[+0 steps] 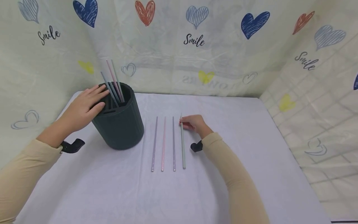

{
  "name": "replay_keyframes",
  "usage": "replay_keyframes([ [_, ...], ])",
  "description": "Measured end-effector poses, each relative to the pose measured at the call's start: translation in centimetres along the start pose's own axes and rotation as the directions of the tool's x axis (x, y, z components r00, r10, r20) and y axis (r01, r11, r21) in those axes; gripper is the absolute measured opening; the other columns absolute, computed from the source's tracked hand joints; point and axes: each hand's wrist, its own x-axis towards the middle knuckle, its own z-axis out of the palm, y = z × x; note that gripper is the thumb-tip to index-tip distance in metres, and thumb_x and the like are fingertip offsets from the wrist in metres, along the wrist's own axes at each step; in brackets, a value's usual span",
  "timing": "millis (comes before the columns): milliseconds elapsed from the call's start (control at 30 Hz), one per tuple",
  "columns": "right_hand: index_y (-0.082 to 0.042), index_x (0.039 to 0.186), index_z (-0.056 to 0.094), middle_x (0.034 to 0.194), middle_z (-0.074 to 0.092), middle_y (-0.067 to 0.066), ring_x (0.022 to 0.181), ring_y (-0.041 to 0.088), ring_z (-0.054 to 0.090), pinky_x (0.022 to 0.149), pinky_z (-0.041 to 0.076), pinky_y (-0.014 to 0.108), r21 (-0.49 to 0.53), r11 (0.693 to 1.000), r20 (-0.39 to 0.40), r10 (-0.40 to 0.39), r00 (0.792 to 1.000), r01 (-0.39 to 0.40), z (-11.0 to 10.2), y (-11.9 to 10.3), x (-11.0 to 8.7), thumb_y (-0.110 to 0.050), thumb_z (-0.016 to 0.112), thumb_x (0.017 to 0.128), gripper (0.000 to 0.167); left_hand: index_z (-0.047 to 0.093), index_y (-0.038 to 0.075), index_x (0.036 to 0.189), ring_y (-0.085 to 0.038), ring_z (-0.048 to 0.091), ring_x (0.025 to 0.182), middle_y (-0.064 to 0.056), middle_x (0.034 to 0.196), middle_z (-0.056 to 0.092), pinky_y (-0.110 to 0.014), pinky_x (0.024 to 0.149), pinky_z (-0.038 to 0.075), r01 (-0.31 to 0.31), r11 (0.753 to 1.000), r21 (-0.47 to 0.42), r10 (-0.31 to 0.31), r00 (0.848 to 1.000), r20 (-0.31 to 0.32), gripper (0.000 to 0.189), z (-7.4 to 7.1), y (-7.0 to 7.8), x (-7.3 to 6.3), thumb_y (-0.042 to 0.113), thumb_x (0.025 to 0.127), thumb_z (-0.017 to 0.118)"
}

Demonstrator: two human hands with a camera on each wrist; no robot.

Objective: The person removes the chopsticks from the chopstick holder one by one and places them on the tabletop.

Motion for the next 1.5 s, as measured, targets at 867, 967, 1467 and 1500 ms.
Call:
replay_keyframes([
  [867, 0.008, 0.104, 0.073, 0.073, 0.075, 0.004, 0.058, 0.008, 0.070, 0.062, 0.061, 0.022, -0.291, 0.950, -0.093, -0.147, 0.985, 0.114, -0.2, -1.2, -1.4, -0.006, 0.075, 0.086, 0.023, 0.036, 0.006, 0.154, -0.039, 0.016, 0.154, -0.018, 0.163, 0.026, -0.058, 0.125, 0.010, -0.006, 1.000, 0.002, 0.006, 1.000, 0.019, 0.054, -0.2, 0.2, -0.1, 0.031, 0.106, 0.039],
  [967, 0.007, 0.117, 0.070, 0.079, 0.076, 0.001, 0.064, 0.006, 0.072, 0.070, 0.061, 0.021, -0.256, 0.953, -0.079, -0.189, 0.979, 0.163, 0.0, -1.7, -2.0, -0.009, 0.075, 0.088, 0.034, 0.035, 0.006, 0.154, -0.039, 0.015, 0.154, -0.017, 0.164, 0.026, -0.058, 0.125, 0.010, -0.005, 1.000, -0.001, 0.005, 1.000, 0.021, 0.055, -0.3, 0.2, -0.1, 0.032, 0.106, 0.039],
  [1467, 0.000, 0.125, 0.067, 0.124, 0.070, 0.019, 0.100, 0.017, 0.075, 0.097, 0.056, 0.036, -0.253, 0.923, 0.030, -0.291, 0.956, 0.289, 2.3, -3.0, -5.8, -0.016, 0.076, 0.088, 0.041, 0.036, 0.008, 0.154, -0.037, 0.015, 0.155, -0.015, 0.164, 0.025, -0.057, 0.126, 0.010, 0.012, 1.000, -0.001, -0.012, 1.000, 0.020, 0.055, -0.1, 0.1, -0.1, 0.032, 0.106, 0.039],
  [1500, -0.001, 0.125, 0.068, 0.124, 0.070, 0.018, 0.104, 0.019, 0.074, 0.098, 0.056, 0.037, -0.255, 0.921, 0.036, -0.294, 0.955, 0.293, 2.4, -3.1, -5.9, -0.016, 0.076, 0.088, 0.041, 0.035, 0.007, 0.154, -0.037, 0.015, 0.155, -0.015, 0.164, 0.025, -0.056, 0.126, 0.010, 0.010, 1.000, 0.000, -0.010, 1.000, 0.020, 0.055, -0.1, 0.1, -0.1, 0.033, 0.106, 0.039],
])
